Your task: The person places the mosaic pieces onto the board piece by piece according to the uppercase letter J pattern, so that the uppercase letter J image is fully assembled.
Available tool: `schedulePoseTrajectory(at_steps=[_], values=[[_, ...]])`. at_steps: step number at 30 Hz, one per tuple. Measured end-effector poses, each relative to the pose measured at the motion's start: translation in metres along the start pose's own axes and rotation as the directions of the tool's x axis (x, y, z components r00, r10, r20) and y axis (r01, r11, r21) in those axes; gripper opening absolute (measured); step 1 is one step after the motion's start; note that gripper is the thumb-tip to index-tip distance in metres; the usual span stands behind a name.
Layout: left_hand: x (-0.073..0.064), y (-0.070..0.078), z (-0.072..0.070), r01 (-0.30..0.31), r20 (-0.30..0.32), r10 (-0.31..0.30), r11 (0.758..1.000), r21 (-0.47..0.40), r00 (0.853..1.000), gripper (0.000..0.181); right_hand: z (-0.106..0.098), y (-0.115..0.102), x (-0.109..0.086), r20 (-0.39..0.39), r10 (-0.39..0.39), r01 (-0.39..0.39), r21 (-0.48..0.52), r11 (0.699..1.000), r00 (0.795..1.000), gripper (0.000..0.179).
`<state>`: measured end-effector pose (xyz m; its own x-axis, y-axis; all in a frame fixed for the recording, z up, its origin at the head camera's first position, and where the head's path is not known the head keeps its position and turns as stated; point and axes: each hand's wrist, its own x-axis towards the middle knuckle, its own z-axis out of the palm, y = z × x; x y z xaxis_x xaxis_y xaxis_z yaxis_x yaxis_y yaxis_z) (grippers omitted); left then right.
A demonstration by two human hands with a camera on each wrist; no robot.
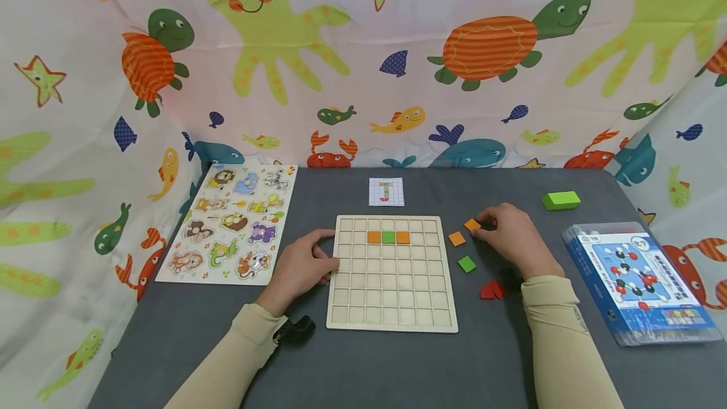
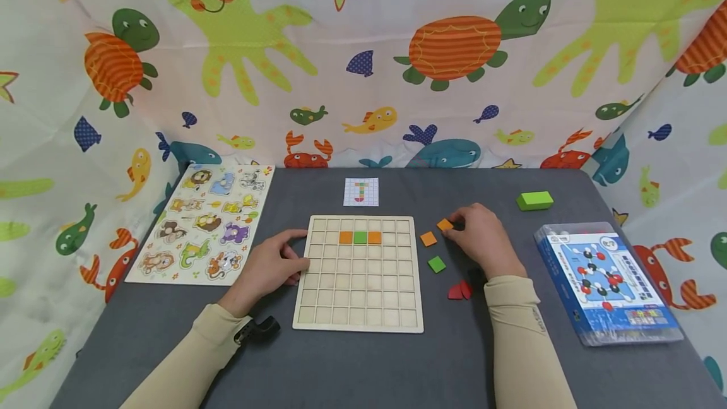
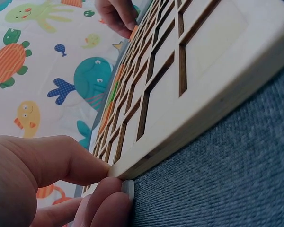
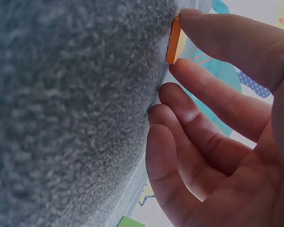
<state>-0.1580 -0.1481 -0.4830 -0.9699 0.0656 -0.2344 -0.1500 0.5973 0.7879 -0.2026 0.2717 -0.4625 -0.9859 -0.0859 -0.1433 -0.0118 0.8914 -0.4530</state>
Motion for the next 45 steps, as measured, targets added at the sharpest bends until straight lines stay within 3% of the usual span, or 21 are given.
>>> schedulePoseTrajectory(at_steps=[16,21,28,36,45], values=[[0.002,-0.003,0.001,-0.009,0.007,0.009,1.0,0.006,1.0,0.062,0.001,-0.004,-0.002,-0.002,-0.026,0.026,-0.004,1.0,1.0,0.031],[0.001,-0.002,0.0,-0.011,0.004,0.011,1.0,0.012,1.0,0.063,0.002,-0.018,-0.004,-0.002,-0.05,0.05,0.011,0.999,0.999,0.031],[0.001,-0.002,0.0,-0.009,0.003,0.008,1.0,0.019,1.0,0.062,0.013,-0.055,-0.011,0.008,-0.113,0.113,0.04,0.993,0.994,0.029],[0.002,-0.003,0.001,-0.006,0.003,0.006,1.0,0.014,1.0,0.062,0.036,-0.096,-0.014,0.038,-0.254,0.254,0.016,0.967,0.966,0.022],[0.002,-0.003,0.001,-0.006,-0.002,0.007,1.0,0.03,1.0,0.062,0.055,-0.126,-0.013,0.062,-0.38,0.383,-0.057,0.922,0.923,0.019]])
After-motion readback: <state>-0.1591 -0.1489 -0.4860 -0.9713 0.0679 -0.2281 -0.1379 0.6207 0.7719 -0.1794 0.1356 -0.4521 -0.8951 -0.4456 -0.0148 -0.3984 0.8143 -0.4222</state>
